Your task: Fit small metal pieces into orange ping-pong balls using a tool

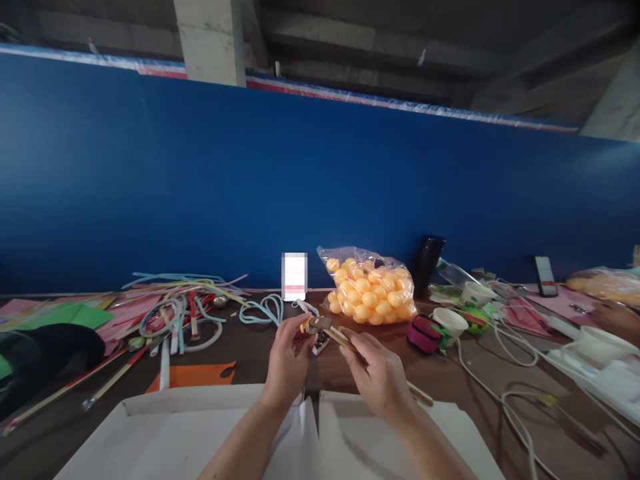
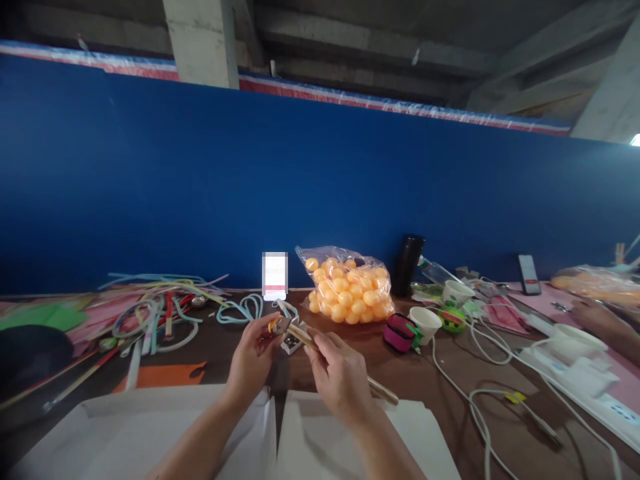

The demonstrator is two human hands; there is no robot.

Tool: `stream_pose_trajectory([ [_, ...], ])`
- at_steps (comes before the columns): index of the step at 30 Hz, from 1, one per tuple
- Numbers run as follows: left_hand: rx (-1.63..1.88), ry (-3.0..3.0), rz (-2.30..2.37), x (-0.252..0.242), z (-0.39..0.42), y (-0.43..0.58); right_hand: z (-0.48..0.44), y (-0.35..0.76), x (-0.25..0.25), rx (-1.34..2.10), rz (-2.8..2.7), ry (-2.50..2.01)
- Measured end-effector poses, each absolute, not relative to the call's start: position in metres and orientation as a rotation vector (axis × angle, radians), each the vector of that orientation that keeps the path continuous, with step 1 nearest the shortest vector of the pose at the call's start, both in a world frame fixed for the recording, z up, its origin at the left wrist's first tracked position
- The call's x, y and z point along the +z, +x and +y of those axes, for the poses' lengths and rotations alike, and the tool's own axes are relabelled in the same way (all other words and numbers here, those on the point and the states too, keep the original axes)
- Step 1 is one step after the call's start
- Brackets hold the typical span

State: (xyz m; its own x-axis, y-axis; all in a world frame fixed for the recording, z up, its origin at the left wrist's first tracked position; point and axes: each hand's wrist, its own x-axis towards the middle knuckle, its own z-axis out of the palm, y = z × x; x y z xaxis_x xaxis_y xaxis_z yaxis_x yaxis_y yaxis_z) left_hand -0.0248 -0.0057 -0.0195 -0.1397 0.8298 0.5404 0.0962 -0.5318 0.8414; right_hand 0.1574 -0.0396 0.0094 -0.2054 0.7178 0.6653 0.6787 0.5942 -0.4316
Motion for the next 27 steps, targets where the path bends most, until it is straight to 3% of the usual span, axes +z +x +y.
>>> stream_pose_trajectory([
  [27, 1.766, 1.565, 1.131, -0.0144, -0.0078, -0.0258, -0.0415, 0.1529, 0.0078, 0.052, -1.934, -1.112],
])
